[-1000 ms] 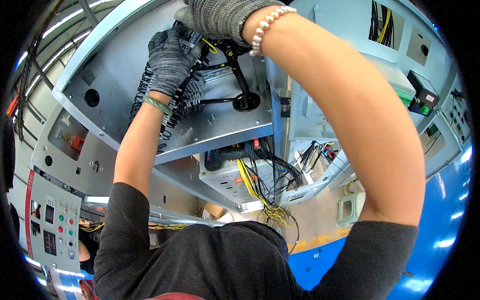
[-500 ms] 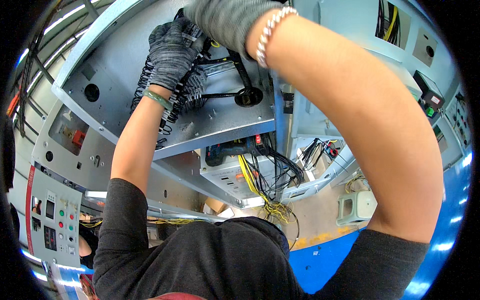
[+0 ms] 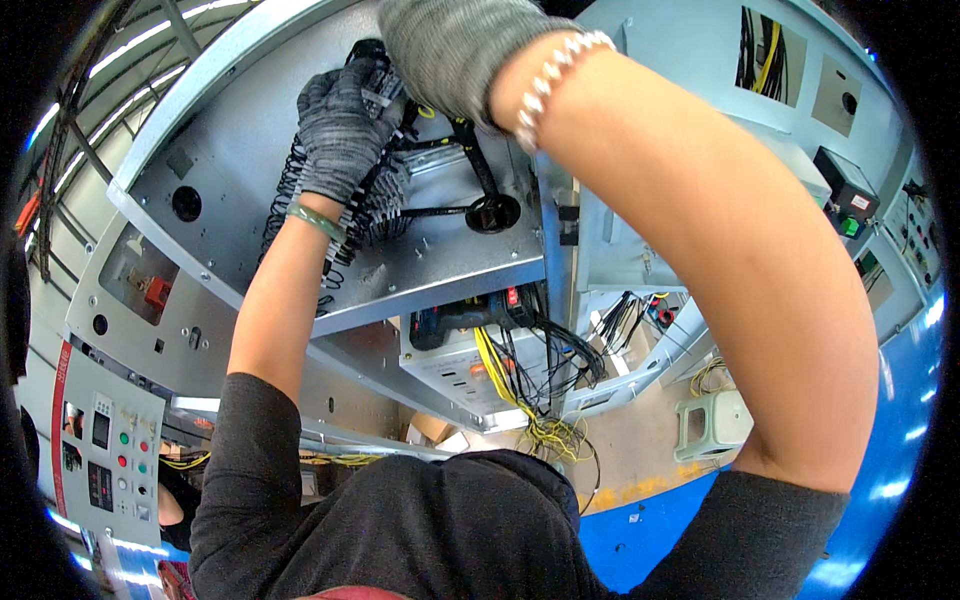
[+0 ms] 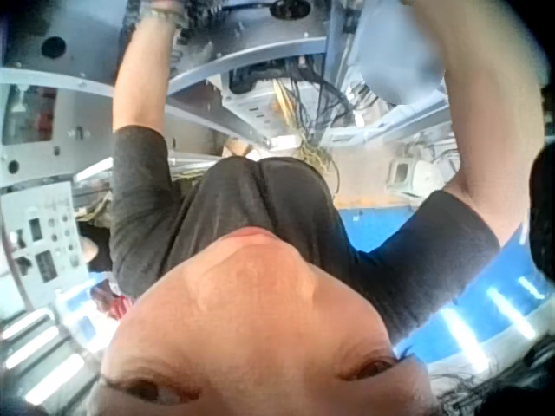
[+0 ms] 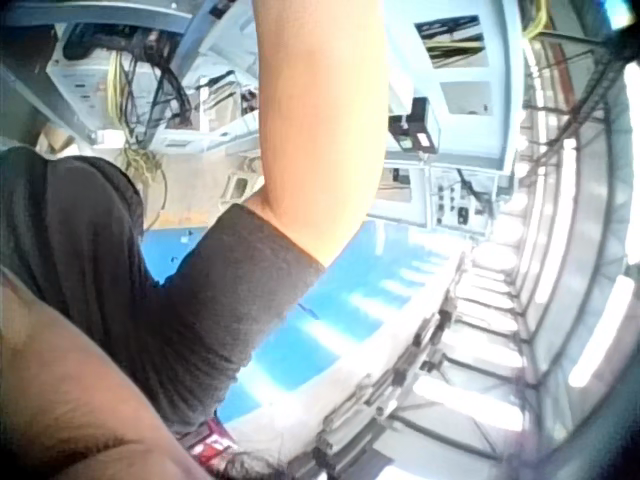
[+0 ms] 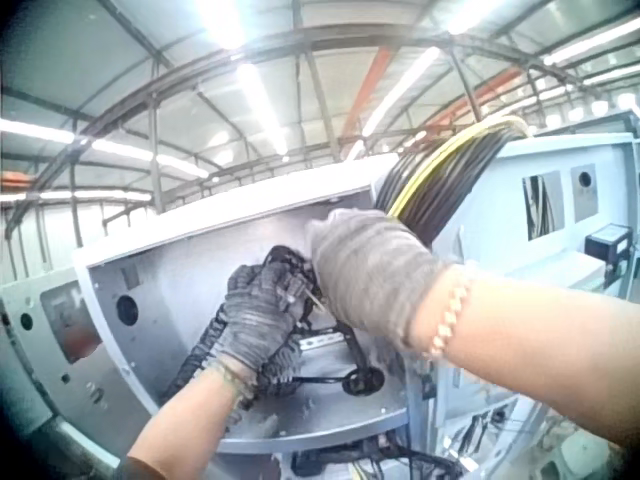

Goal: The person works inside an open electrical cabinet, using a screwdriver to tighten terminal screws and organize black and yellow wires. They then use a cordless drill to secure components within the cabinet.

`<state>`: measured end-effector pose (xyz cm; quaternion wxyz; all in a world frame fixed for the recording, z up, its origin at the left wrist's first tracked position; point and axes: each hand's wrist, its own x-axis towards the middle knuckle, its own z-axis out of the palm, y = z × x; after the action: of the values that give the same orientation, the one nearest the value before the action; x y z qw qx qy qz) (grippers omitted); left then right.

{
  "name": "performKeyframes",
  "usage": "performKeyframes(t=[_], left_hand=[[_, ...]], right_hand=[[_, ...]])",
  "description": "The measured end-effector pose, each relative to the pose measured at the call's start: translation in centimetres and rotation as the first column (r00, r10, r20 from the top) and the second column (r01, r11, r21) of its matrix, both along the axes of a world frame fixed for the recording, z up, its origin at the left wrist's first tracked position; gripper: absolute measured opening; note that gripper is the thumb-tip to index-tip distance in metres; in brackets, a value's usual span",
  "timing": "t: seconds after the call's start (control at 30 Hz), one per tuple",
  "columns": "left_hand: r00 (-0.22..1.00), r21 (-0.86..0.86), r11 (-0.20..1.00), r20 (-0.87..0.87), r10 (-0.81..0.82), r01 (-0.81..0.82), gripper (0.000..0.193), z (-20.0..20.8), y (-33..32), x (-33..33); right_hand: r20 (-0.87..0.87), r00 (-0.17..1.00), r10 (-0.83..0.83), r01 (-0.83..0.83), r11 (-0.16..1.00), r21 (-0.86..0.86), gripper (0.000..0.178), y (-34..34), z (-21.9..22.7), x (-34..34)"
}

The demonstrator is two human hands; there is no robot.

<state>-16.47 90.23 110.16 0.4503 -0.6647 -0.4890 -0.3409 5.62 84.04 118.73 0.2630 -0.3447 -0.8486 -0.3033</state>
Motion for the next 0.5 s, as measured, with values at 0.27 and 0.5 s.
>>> performKeyframes(t=[0.27,0.5], left_hand=[[1.0,0.047,0.999,-0.028,-0.004,0.005,0.049,-0.2,0.4,-0.8],[0.999,-0.002,1.0,-0.034,0.031,-0.031,0.049,-0.1,0.1,-0.8]], right_hand=[[-0.415,0.909,0.05,-0.087,0.994,-0.072,0.024,1.0,-7.5,-1.3],[-0.762,0.619,0.192,-0.42,0.9,-0.114,0.036,1.0,-6.9,-2.2]])
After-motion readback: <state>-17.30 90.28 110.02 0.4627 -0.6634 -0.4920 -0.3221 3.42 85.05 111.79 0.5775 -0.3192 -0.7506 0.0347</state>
